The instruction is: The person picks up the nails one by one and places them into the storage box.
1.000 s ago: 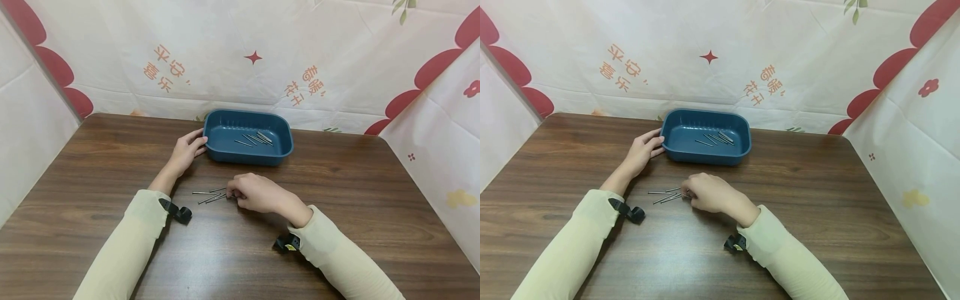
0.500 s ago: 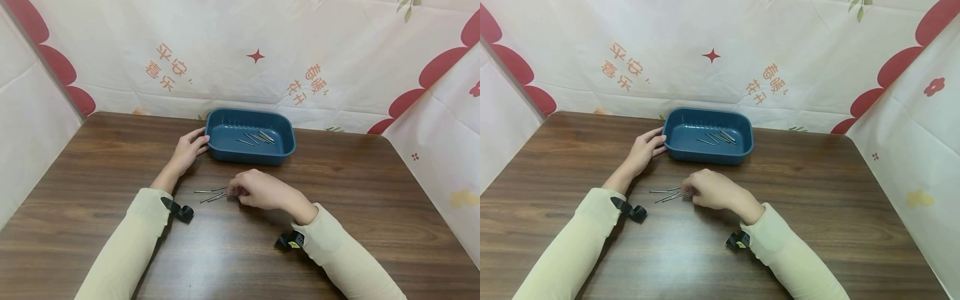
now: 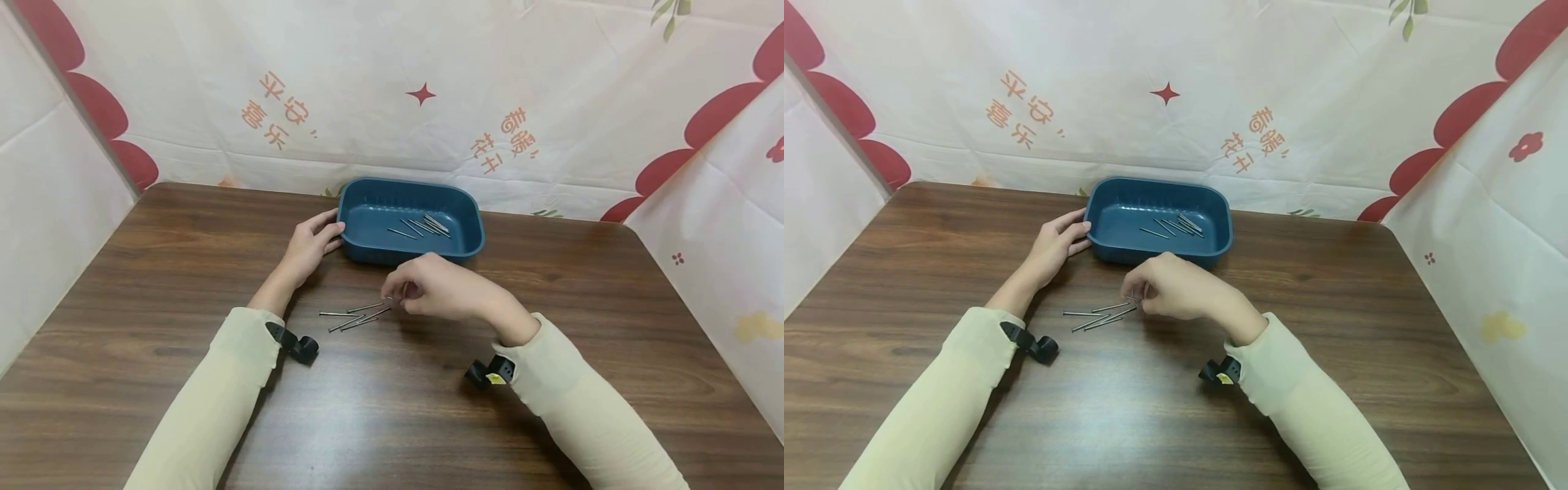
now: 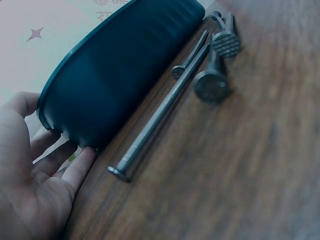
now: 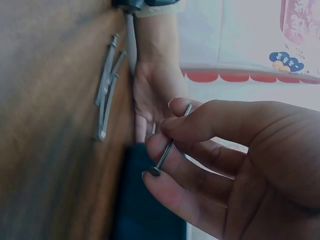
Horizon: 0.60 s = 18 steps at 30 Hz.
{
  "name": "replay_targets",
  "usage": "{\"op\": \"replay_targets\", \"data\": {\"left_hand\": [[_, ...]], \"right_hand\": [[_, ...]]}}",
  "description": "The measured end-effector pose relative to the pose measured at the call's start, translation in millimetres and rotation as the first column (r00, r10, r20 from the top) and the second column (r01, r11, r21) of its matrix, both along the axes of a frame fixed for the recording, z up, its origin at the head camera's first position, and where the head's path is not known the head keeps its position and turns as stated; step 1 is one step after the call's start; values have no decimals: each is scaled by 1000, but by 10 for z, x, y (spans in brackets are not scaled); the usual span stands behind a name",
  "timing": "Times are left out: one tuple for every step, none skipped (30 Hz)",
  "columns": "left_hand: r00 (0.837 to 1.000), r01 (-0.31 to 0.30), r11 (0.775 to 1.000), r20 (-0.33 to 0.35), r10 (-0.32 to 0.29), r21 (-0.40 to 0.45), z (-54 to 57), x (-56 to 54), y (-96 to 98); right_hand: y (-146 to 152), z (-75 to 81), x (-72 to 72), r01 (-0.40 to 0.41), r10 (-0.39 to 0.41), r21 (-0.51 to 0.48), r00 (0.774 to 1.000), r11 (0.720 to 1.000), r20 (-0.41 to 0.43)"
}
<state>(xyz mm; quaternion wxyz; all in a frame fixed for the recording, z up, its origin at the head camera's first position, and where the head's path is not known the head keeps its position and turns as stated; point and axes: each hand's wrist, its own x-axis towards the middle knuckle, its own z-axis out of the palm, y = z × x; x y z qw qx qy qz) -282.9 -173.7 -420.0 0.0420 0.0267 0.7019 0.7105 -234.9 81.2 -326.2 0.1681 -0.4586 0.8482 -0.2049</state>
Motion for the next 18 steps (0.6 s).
{"op": "replay_targets", "data": {"left_hand": [[1000,2,1000,-1,-2,0,3,2,1],[1000,4,1000,-1,-4,-1,6,5,2],[1000,5,1000,-2,-5,-1,8,7,2],[1000,6,1000,-2,-6,0,8,8,2],[1000,6,1000,-3,-6,1,8,10,2],[1000,7,1000,-3,-7,1,9,11,2],[1000,7,1000,-3,-7,2,10,12,2],[1000,7,1000,-3,-7,3,11,13,2],[1000,7,1000,-4,-7,3,12,14,2],[1000,7,1000,-4,-7,2,13,15,1],[1000,6,1000,-5,-6,1,13,15,0],[1000,5,1000,-5,-5,0,13,15,-2],[1000,4,1000,-5,-4,0,10,14,-2],[1000,3,1000,-5,-3,0,9,14,-2],[1000,3,1000,-5,-3,3,8,12,0],[1000,2,1000,-5,-2,3,8,11,0],[1000,2,1000,-5,-2,4,9,10,1],[1000,2,1000,-4,-2,5,10,10,3]], "right_hand": [[11,29,-16,5,-5,3,1000,1000,0],[23,57,-33,10,-10,6,1000,1000,-3],[33,86,-50,13,-13,13,1000,1000,-8],[38,115,-67,15,-15,15,1000,1000,-14],[45,142,-92,15,-15,19,1000,1000,-19],[51,174,-112,19,-19,26,1000,999,-19],[54,204,-136,22,-21,29,1000,999,-17],[54,238,-162,23,-22,36,1000,999,-20],[53,269,-192,24,-23,42,1000,999,-21],[49,303,-222,25,-24,46,999,999,-23],[45,333,-258,28,-26,55,999,998,-24],[38,370,-289,30,-29,61,999,998,-25],[28,400,-327,32,-30,66,999,997,-31],[21,431,-363,35,-33,73,999,997,-38],[15,456,-400,39,-35,76,998,996,-45],[4,483,-435,45,-41,83,998,996,-52],[-3,503,-474,50,-46,86,997,995,-56],[-13,522,-510,60,-55,86,997,994,-62]]}}
